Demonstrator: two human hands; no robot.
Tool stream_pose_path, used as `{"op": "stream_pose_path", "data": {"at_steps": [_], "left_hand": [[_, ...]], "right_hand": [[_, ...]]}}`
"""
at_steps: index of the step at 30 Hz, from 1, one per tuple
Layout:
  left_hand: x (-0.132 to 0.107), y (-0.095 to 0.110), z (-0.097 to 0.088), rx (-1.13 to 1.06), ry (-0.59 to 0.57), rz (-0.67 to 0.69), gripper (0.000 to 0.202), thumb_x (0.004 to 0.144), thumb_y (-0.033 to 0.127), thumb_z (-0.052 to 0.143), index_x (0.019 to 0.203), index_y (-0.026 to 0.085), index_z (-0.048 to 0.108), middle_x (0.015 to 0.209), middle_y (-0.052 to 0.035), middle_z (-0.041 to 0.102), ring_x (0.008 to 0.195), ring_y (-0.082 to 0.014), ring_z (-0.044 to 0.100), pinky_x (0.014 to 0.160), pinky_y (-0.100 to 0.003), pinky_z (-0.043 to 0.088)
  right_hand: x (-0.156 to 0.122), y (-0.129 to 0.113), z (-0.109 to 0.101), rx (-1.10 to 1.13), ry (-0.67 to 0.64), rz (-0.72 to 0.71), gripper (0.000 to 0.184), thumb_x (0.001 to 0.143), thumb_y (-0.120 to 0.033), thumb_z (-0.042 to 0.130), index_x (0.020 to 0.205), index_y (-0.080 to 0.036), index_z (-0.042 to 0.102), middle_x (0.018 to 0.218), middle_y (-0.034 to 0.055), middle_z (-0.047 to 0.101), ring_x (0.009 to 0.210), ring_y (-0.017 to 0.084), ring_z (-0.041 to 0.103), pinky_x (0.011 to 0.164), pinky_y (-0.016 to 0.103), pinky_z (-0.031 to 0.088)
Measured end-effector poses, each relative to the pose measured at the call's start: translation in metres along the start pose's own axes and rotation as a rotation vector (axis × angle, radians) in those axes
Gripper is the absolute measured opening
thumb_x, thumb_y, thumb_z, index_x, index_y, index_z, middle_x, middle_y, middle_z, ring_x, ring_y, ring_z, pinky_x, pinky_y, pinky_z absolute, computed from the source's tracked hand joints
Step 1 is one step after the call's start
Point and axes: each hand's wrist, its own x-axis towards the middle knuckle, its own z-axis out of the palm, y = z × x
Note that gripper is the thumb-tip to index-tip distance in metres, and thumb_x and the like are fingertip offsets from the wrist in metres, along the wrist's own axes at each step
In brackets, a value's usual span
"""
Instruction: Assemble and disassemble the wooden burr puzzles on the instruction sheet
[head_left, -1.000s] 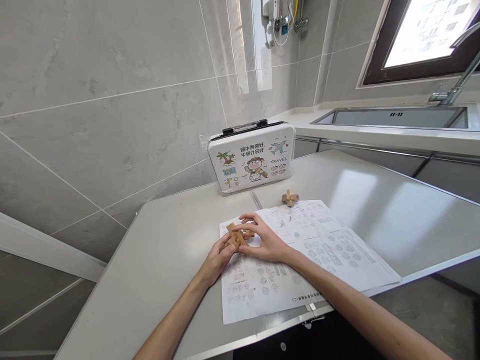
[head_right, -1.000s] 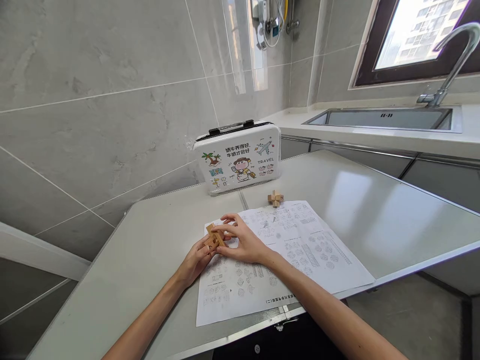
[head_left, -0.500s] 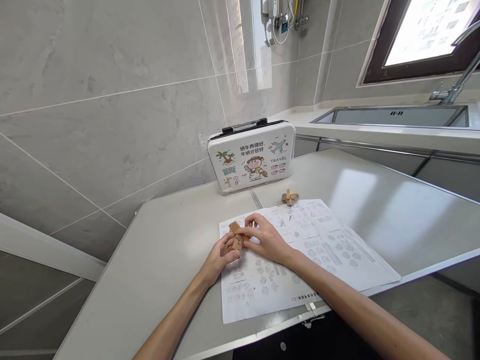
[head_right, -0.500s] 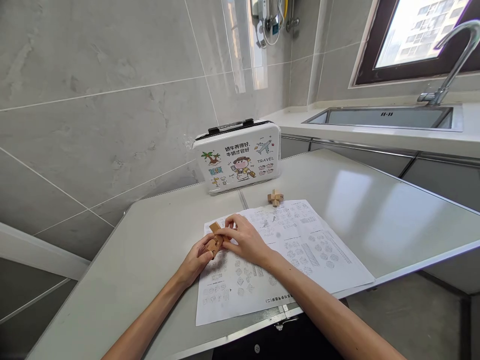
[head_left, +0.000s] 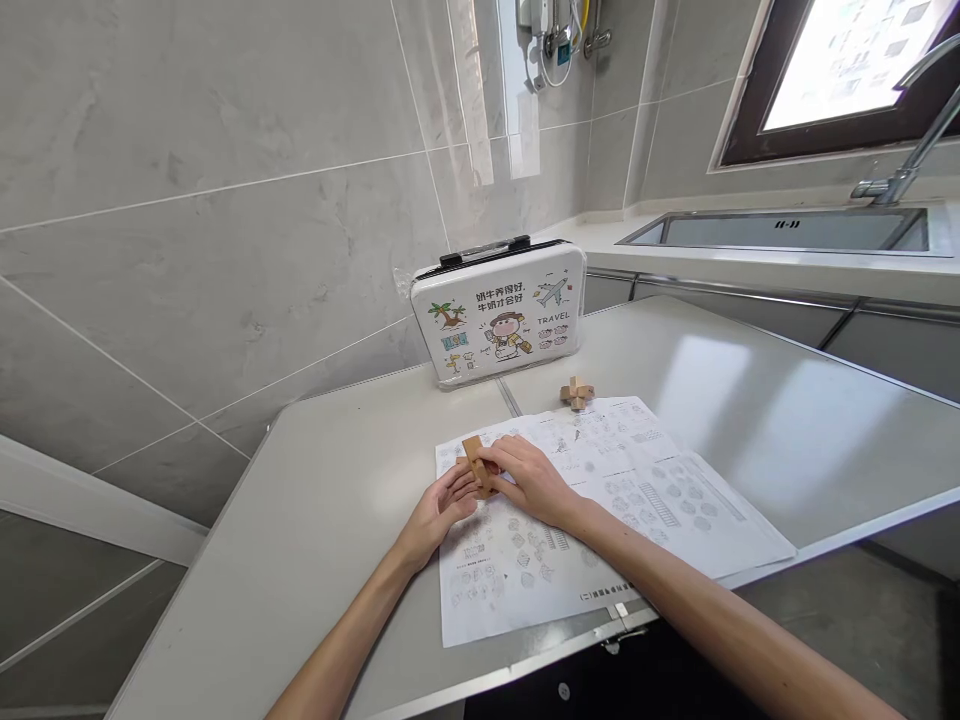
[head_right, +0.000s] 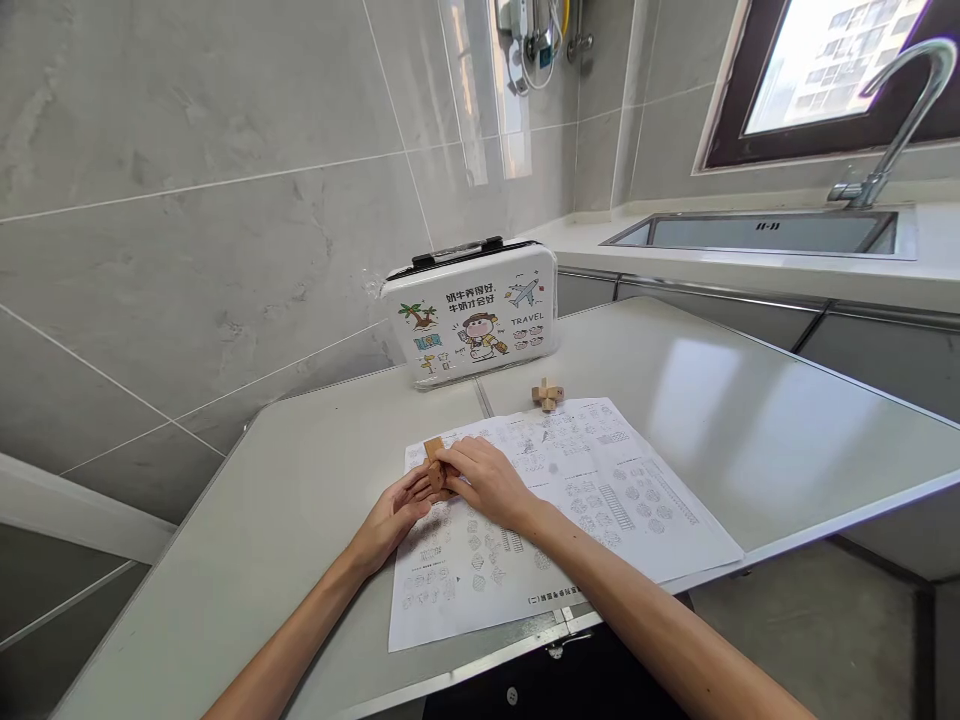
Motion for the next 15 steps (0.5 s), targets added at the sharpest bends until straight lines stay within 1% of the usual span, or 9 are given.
{"op": "stream_pose_path", "data": {"at_steps": [4,6,9,12,15], "left_hand": [[0.0008,0.0004,0.0014,0.026,0.031,-0.031,0.047,0.091,0.033,0.074,0.136,0.022,0.064,0.142,-0.0133,0.063,0.134,-0.0305,0.057,0.117,-0.045,0.040],[0.0013,0.0004,0.0026,0.024,0.037,-0.040,0.045,0.092,0.035,0.074,0.134,0.021,0.065,0.136,-0.0132,0.067,0.128,-0.0294,0.062,0.115,-0.045,0.043],[0.0020,-0.0006,0.0043,0.023,0.051,-0.046,0.042,0.091,0.036,0.075,0.129,0.021,0.066,0.127,-0.0119,0.071,0.119,-0.0278,0.068,0.111,-0.045,0.048],[0.0025,-0.0028,0.0052,0.011,0.066,-0.050,0.042,0.089,0.038,0.077,0.126,0.020,0.067,0.125,-0.0119,0.071,0.110,-0.0276,0.072,0.105,-0.047,0.053],[0.0031,-0.0049,0.0053,0.012,0.092,-0.068,0.046,0.086,0.038,0.080,0.125,0.018,0.068,0.124,-0.0129,0.072,0.106,-0.0294,0.074,0.098,-0.047,0.058]], "right_hand": [[-0.0017,0.0023,0.0026,0.010,-0.003,0.009,0.014,0.103,-0.018,0.047,0.104,-0.023,0.060,0.082,0.0030,0.063,0.075,0.021,0.054,0.072,0.033,0.040],[-0.0026,0.0034,0.0044,0.015,-0.002,0.011,0.011,0.104,-0.024,0.050,0.099,-0.023,0.060,0.082,0.0029,0.064,0.075,0.020,0.054,0.070,0.032,0.040],[-0.0029,0.0036,0.0057,0.021,0.003,0.025,0.016,0.104,-0.032,0.053,0.093,-0.023,0.059,0.080,0.0029,0.063,0.073,0.020,0.054,0.068,0.031,0.040],[-0.0026,0.0026,0.0058,0.017,0.001,0.024,0.020,0.104,-0.032,0.052,0.086,-0.023,0.058,0.077,0.0023,0.063,0.071,0.019,0.054,0.067,0.030,0.040],[-0.0031,0.0023,0.0060,0.006,-0.004,0.019,0.020,0.103,-0.031,0.053,0.085,-0.023,0.058,0.077,0.0024,0.064,0.071,0.019,0.055,0.067,0.030,0.041]]}}
